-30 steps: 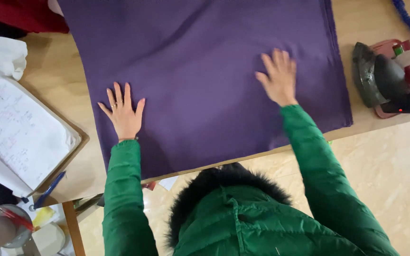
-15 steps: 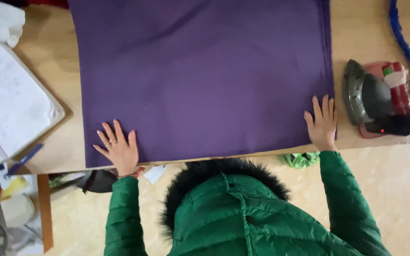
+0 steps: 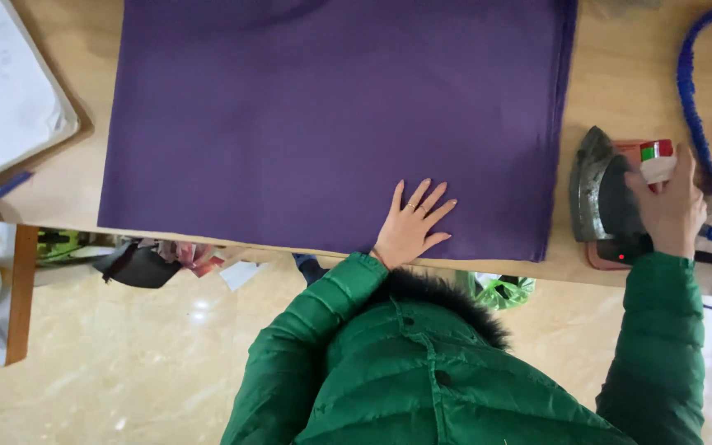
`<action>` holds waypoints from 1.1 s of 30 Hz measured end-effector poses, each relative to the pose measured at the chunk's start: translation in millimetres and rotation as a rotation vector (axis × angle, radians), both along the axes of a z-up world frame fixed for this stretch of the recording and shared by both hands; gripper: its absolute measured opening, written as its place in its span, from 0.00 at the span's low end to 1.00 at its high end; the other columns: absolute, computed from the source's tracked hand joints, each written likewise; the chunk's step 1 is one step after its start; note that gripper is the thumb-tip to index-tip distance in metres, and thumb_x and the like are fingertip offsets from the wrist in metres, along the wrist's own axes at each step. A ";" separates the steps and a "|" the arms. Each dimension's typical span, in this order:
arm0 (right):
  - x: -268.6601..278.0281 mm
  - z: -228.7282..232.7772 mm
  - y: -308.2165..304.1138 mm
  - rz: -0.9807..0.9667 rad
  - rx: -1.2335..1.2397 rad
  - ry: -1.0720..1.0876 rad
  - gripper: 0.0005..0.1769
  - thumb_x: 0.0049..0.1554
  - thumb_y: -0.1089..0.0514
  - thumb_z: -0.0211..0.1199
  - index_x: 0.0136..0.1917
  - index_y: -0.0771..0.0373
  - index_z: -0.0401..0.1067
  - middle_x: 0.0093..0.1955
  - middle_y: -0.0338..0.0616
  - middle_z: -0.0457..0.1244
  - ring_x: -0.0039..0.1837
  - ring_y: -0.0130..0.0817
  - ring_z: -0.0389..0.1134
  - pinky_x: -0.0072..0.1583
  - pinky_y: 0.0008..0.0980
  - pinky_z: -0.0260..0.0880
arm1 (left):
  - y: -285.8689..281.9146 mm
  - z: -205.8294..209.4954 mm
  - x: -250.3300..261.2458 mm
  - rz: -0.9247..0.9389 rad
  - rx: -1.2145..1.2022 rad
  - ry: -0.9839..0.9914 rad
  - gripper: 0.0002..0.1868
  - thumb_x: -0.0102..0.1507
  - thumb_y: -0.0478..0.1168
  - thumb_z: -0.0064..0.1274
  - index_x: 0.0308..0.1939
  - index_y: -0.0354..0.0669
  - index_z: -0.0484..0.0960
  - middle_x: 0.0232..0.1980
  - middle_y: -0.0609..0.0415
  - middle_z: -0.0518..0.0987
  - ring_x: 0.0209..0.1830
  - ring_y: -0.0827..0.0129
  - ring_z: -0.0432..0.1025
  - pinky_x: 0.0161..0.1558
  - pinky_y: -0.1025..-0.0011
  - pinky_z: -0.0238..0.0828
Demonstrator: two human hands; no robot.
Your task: A person is ironing a large piece of purple fabric on a wooden table using a steam iron, smoothing it with their hands between passes.
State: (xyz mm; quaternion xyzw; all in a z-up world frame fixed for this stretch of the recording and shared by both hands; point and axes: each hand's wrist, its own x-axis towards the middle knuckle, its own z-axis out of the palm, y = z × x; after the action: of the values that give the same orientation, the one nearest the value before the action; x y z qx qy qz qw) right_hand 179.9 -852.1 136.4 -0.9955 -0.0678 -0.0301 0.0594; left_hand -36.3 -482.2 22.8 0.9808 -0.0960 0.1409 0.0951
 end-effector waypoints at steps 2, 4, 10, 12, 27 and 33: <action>-1.5 0.0 -7.0 -0.062 0.184 0.078 0.37 0.62 0.46 0.72 0.75 0.64 0.63 0.58 0.73 0.66 0.55 0.81 0.63 0.50 0.66 0.59 | -0.9 3.0 -0.1 -0.018 0.008 0.031 0.36 0.70 0.69 0.39 0.78 0.65 0.64 0.83 0.58 0.57 0.83 0.57 0.52 0.77 0.39 0.46; 20.0 -24.0 -32.8 -0.016 0.194 0.072 0.32 0.61 0.46 0.76 0.67 0.66 0.66 0.55 0.66 0.67 0.53 0.72 0.66 0.49 0.61 0.61 | 0.4 3.0 0.2 -0.018 -0.009 0.024 0.35 0.70 0.69 0.40 0.78 0.64 0.64 0.83 0.58 0.58 0.83 0.57 0.52 0.77 0.39 0.46; -4.6 3.0 -2.0 0.051 0.255 0.113 0.28 0.63 0.46 0.77 0.57 0.67 0.65 0.50 0.60 0.66 0.43 0.57 0.67 0.41 0.50 0.63 | 2.8 13.8 -0.1 -0.042 -0.077 -0.032 0.31 0.70 0.64 0.45 0.74 0.59 0.71 0.80 0.55 0.64 0.80 0.54 0.56 0.76 0.37 0.49; -10.5 12.3 15.1 0.126 0.170 0.038 0.31 0.63 0.41 0.76 0.60 0.69 0.69 0.55 0.66 0.68 0.55 0.69 0.67 0.51 0.56 0.62 | 2.1 13.5 1.3 -0.049 -0.069 -0.031 0.31 0.70 0.63 0.46 0.74 0.58 0.71 0.79 0.54 0.64 0.80 0.53 0.57 0.76 0.37 0.49; 21.0 -6.8 216.8 0.757 -0.145 -0.229 0.32 0.61 0.21 0.58 0.46 0.51 0.67 0.28 0.49 0.67 0.38 0.47 0.75 0.47 0.41 0.74 | -4.5 -28.7 0.7 -0.238 -0.313 -0.371 0.12 0.68 0.50 0.54 0.49 0.52 0.86 0.60 0.58 0.83 0.65 0.67 0.74 0.73 0.56 0.60; 108.7 -10.7 273.4 0.728 -0.138 -0.304 0.37 0.70 0.17 0.58 0.54 0.54 0.76 0.32 0.55 0.69 0.36 0.62 0.73 0.36 0.53 0.71 | -2.3 -6.2 -4.1 -0.294 -0.258 -0.193 0.16 0.70 0.53 0.53 0.41 0.45 0.85 0.59 0.55 0.80 0.65 0.63 0.73 0.72 0.56 0.60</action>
State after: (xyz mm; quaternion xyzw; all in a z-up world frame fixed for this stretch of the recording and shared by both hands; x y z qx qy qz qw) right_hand 288.6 -578.6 125.7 -0.8922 -0.4259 -0.1496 -0.0117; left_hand -40.4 -484.5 16.6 0.9179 -0.2276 0.2298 0.2297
